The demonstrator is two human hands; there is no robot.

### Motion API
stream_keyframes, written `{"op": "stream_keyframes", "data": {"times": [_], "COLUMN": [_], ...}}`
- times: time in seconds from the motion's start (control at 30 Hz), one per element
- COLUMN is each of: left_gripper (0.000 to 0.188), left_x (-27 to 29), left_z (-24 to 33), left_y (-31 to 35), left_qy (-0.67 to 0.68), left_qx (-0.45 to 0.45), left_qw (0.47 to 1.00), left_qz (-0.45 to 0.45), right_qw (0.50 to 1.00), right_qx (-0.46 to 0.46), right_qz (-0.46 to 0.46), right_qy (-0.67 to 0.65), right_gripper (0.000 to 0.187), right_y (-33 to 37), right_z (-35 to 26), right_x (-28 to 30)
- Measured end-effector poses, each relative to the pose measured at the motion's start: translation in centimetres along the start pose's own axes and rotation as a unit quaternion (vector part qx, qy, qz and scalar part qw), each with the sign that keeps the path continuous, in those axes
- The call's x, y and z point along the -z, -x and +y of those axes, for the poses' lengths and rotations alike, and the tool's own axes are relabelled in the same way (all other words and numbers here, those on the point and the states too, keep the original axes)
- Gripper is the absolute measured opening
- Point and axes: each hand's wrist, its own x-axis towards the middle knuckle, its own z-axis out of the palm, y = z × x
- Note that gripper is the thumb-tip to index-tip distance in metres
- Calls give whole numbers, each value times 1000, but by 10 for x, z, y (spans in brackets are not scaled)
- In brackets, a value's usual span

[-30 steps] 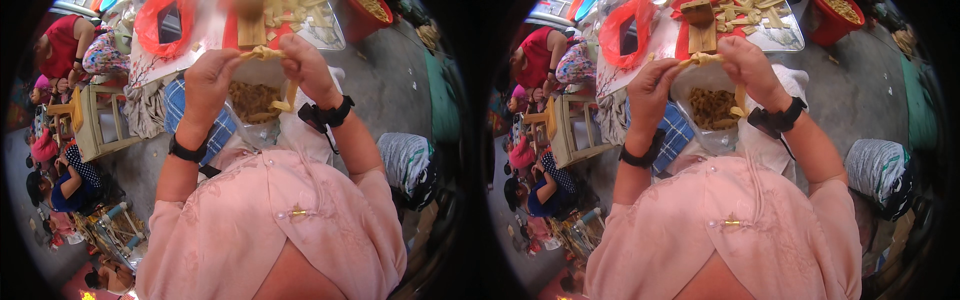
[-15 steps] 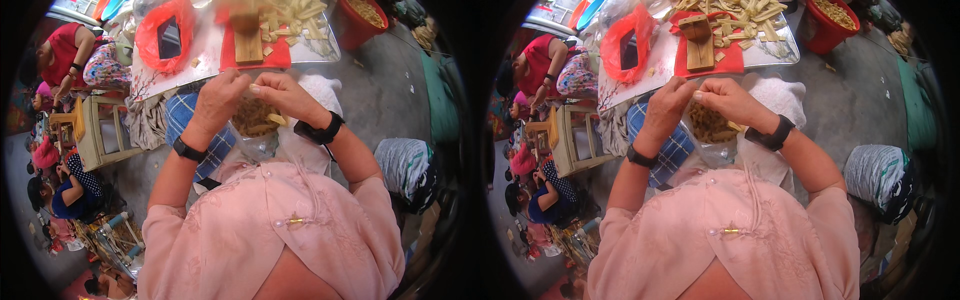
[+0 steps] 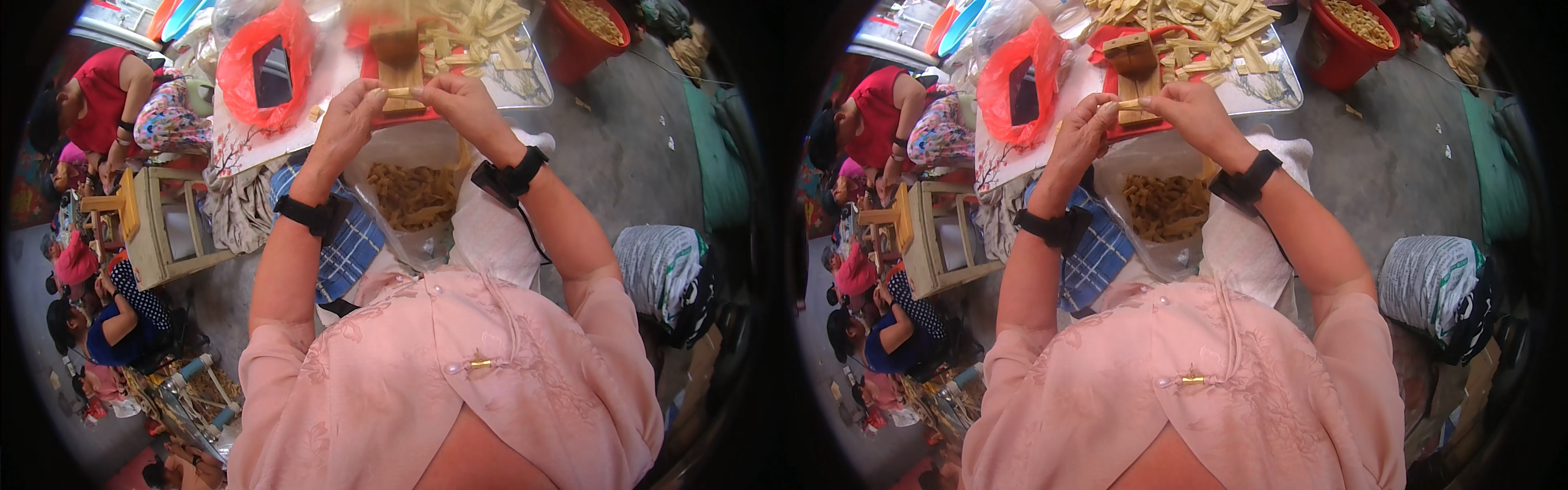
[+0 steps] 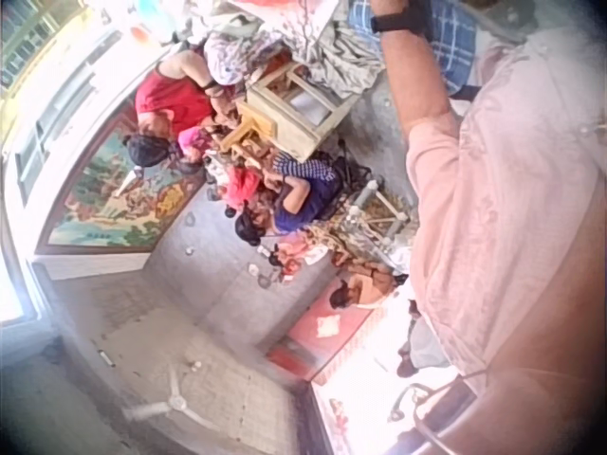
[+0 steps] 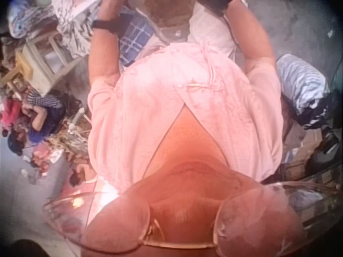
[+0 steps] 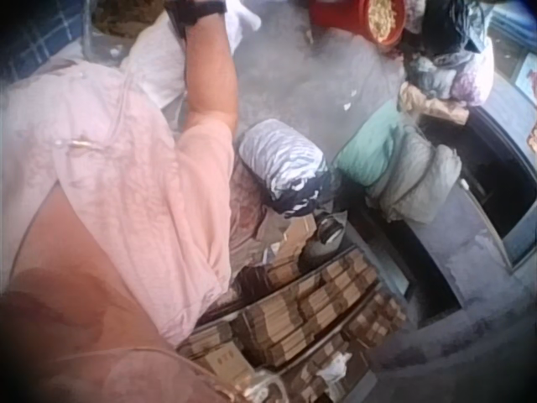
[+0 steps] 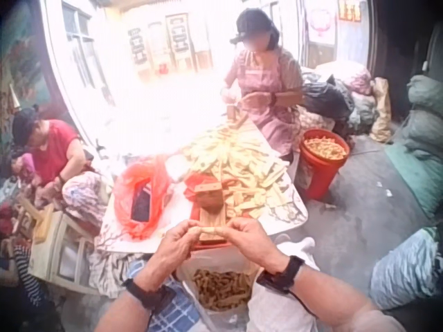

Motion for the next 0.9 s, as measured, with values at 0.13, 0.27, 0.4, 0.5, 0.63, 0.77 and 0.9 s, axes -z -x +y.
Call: {"op": "stream_keyframes", "data": {"times": [0.13, 0.27, 0.4, 0.5, 0.63, 0.77, 0.9], "left_gripper": [25, 25, 23, 28, 47, 53, 28], "left_x": [3, 0, -1, 4, -8, -38, -27], "left_z": [-4, -15, -18, -25, -26, -17, -15], "left_y": [-14, -31, -21, 1, 37, 80, 73], "left_qy": [-39, -79, -270, -254, -287, 316, 375], "left_qx": [-26, -28, -51, -46, -212, 140, 96], "left_qw": [999, 996, 956, 961, 929, 934, 921], "left_qz": [23, 32, 100, 102, 101, -92, -42], "right_qw": [999, 999, 976, 960, 962, 972, 951], "right_qx": [5, 40, 27, 49, 189, 201, 305], "right_qz": [13, 35, 55, 89, 77, 19, -30], "right_qy": [-39, 5, 207, 263, 180, -116, -29], "right_gripper": [27, 28, 28, 26, 18, 16, 14], "right_y": [-10, -24, -18, 3, 31, 66, 84], "right_z": [-7, 14, 19, 0, -24, -34, -25], "right_x": [-1, -5, -4, -5, -18, -50, -64]}}
